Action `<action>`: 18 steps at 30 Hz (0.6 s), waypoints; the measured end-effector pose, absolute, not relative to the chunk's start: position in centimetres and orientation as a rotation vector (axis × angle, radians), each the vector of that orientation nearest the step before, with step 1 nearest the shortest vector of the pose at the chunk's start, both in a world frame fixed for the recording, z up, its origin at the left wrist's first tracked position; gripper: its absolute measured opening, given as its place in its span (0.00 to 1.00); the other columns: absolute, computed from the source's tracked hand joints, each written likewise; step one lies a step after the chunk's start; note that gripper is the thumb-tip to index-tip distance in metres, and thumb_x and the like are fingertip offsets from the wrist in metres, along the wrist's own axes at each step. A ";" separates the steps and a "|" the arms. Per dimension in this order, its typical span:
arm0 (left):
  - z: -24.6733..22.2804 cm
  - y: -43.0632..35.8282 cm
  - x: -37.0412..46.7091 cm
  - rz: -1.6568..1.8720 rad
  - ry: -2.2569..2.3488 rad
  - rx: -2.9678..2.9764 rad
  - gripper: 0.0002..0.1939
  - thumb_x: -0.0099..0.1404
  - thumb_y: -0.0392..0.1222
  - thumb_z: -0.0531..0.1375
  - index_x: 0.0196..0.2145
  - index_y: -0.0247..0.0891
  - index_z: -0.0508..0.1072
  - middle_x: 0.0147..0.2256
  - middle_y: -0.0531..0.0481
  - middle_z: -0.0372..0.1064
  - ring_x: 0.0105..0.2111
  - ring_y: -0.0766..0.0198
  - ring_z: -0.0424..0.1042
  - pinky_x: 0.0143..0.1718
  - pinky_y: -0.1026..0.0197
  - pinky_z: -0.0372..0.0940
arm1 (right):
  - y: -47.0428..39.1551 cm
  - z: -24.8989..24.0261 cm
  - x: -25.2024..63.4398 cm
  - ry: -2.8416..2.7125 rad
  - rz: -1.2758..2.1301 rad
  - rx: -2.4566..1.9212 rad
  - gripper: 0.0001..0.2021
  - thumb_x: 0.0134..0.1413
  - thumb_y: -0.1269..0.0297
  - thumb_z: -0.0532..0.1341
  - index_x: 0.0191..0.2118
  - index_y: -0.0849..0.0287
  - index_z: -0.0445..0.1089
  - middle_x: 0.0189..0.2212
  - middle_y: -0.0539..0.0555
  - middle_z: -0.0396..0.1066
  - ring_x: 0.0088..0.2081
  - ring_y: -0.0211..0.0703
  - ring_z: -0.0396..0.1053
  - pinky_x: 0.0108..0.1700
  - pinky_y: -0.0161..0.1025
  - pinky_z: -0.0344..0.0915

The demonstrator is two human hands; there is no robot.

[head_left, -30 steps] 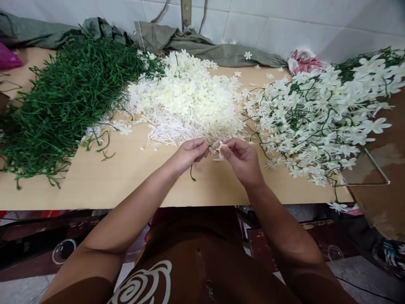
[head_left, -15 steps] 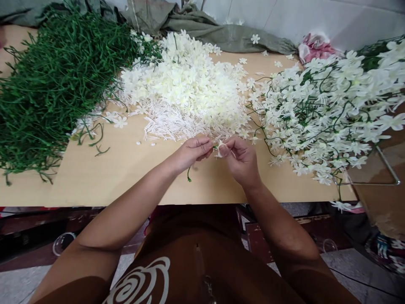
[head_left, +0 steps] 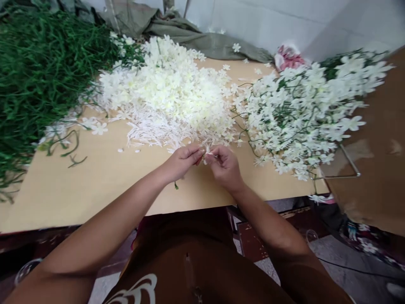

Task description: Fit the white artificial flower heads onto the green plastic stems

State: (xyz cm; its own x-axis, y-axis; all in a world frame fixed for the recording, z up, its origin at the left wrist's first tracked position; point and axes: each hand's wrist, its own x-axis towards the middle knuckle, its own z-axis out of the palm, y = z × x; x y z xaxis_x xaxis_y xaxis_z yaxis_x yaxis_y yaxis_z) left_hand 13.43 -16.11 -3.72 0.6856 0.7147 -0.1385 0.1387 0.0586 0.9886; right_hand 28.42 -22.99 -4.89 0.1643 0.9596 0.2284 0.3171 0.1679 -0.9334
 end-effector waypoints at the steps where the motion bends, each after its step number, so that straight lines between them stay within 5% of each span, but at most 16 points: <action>1: -3.8 -16.1 13.5 0.488 0.750 1.475 0.23 0.59 0.59 0.58 0.19 0.39 0.61 0.19 0.55 0.52 0.20 0.70 0.50 0.21 0.64 0.45 | -23.0 -5.1 28.4 -1.323 0.819 -1.341 0.18 0.55 0.47 0.61 0.27 0.55 0.61 0.25 0.48 0.65 0.28 0.37 0.64 0.34 0.38 0.64; 6: -4.1 -16.2 13.6 0.502 0.748 1.506 0.20 0.60 0.57 0.57 0.20 0.39 0.63 0.19 0.55 0.51 0.21 0.68 0.50 0.21 0.64 0.46 | -23.0 -5.6 28.5 -1.244 0.958 -1.276 0.21 0.51 0.43 0.63 0.26 0.54 0.60 0.28 0.50 0.68 0.31 0.38 0.68 0.37 0.39 0.67; 12: -4.3 -16.4 13.9 0.496 0.772 1.566 0.17 0.59 0.52 0.55 0.19 0.40 0.61 0.17 0.56 0.49 0.20 0.68 0.49 0.21 0.64 0.45 | -23.0 -5.0 29.0 -1.447 0.832 -1.286 0.17 0.53 0.49 0.65 0.24 0.55 0.63 0.28 0.51 0.70 0.36 0.41 0.71 0.43 0.42 0.67; 18: -4.3 -16.1 13.8 0.476 0.757 1.579 0.17 0.60 0.52 0.54 0.18 0.41 0.61 0.16 0.56 0.48 0.19 0.68 0.49 0.20 0.64 0.45 | -22.2 -5.1 29.4 -1.425 0.983 -1.230 0.20 0.51 0.44 0.64 0.24 0.56 0.64 0.25 0.49 0.69 0.30 0.37 0.68 0.37 0.38 0.66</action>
